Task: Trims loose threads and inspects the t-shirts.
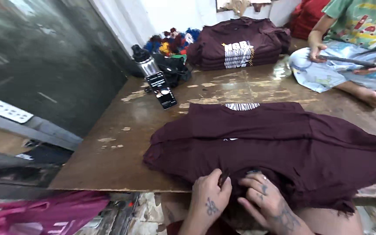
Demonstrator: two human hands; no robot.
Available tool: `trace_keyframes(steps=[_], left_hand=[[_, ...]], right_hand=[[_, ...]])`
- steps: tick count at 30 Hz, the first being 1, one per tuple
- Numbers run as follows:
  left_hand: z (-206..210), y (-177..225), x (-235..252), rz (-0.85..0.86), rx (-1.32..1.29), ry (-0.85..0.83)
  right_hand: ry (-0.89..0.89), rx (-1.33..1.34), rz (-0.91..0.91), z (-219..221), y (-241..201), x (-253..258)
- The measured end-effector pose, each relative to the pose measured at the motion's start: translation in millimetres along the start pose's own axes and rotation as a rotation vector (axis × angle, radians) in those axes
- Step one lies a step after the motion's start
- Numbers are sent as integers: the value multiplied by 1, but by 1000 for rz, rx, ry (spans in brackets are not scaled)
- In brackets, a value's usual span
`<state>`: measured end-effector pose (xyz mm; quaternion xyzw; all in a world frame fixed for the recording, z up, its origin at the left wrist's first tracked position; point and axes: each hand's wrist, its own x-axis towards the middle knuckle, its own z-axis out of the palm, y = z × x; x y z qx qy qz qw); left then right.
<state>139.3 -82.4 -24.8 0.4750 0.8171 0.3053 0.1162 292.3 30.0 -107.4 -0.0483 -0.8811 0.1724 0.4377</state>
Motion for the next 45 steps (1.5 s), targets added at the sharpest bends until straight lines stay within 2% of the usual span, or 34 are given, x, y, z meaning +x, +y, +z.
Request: trace_keyframes(steps=[1,2,4,6,9,13,15,18,23,28,35,37,39,41,45], left_hand=[[5,-10,-4,20,-207,114],[7,-16,-9,18,-460,144],[16,-23,-16,6,-890,101],[25,-28,-18,30,-1060,70],[23,-32,-14,23,-1149,33],[19,-39,-13,47,-1183,-69],[20,-41,-11,46,-1176,-102],[19,-40,-11,31,-1172,-118],[16,-40,-10,19,-1216,-128],[14,-39,-8,36,-1152,-170],[7,-33,-5,-5,-1026,-193],[0,-35,-4,87,-745,-142],[-8,-33,2,248,-277,-32],[-17,-25,5,362,73,-21],[-35,-6,5,523,341,-95]], right_hand=[[-14,-7,36,2,1,1],[-38,-4,84,1,0,6],[-73,-6,151,0,-4,18],[-40,-16,71,6,1,28],[-13,84,37,0,9,21],[-120,100,136,-4,4,23],[-148,64,86,-2,5,29],[-102,84,-2,-2,11,26],[-60,134,37,-6,10,25],[-130,149,127,-6,5,27],[-41,106,35,-6,7,31],[-33,79,45,-6,2,25],[-47,102,61,-10,-1,22],[-65,132,80,-13,-6,19],[-80,238,97,-18,-8,11]])
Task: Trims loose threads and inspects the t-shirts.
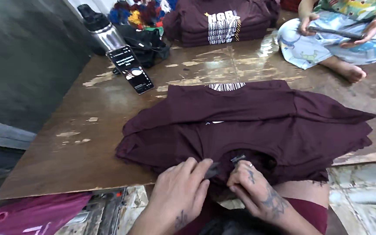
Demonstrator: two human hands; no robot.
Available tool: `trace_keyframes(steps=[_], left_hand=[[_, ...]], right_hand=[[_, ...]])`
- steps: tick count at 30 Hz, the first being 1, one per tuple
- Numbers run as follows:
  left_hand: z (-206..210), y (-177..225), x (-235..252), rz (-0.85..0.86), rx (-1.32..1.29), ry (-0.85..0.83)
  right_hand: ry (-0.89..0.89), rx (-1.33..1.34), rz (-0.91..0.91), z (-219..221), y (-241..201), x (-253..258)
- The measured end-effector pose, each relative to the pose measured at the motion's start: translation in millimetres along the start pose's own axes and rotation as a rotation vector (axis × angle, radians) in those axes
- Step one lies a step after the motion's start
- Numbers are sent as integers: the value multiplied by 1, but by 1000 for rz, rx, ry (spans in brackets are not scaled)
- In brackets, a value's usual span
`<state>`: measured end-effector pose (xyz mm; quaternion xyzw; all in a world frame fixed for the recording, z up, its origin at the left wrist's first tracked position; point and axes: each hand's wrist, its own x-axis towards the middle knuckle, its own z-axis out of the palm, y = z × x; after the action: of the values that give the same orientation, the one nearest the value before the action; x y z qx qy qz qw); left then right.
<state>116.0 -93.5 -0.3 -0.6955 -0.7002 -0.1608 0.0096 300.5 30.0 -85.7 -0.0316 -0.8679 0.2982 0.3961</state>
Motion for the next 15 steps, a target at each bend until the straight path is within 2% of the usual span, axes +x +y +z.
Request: trace_keyframes(steps=[4,8,10,13,15], left_hand=[[-16,5,2,222,154,0],[-12,8,-1,263,188,0],[-10,4,-4,202,150,5],[-5,-10,-11,-7,-12,83],[4,-22,-15,-137,-69,131]], right_hand=[[76,48,13,6,0,-9],[129,85,4,12,0,-10],[93,105,-20,13,1,-16],[80,156,-42,10,2,-23],[85,84,-9,2,0,-7]])
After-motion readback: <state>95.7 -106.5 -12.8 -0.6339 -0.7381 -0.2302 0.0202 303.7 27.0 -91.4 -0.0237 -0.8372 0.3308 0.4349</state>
